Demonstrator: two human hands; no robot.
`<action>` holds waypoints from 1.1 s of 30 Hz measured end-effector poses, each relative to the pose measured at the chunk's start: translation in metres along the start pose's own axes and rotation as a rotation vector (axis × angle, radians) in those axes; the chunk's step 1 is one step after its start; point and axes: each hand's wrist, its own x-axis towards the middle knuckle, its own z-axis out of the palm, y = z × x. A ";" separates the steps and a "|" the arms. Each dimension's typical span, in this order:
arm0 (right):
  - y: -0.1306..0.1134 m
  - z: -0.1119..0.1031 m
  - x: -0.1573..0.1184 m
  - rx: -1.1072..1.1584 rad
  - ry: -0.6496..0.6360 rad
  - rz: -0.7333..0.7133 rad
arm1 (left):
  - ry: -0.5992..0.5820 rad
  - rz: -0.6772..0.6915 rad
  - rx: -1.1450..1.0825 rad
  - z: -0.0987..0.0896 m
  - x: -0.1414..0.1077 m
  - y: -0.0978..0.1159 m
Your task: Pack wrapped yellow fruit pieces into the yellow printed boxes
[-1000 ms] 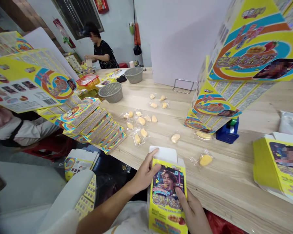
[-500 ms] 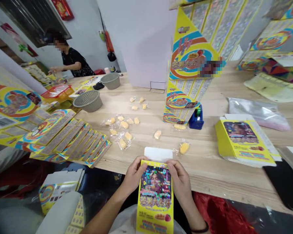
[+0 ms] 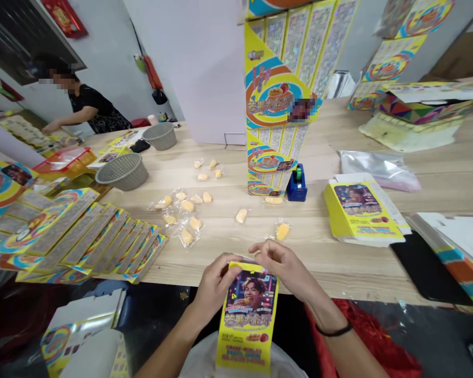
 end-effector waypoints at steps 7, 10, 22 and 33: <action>-0.025 0.002 0.004 -0.243 -0.023 -0.041 | -0.053 -0.030 -0.327 0.009 -0.005 -0.008; -0.027 -0.003 -0.002 -0.273 -0.133 -0.115 | -0.021 -0.022 -0.293 0.008 -0.008 -0.009; 0.014 0.008 -0.030 -0.057 -0.014 -0.124 | 0.223 0.012 -0.098 0.010 -0.015 -0.011; 0.012 -0.131 0.103 -0.197 0.871 -0.005 | -0.005 -0.325 -0.267 -0.005 0.000 -0.026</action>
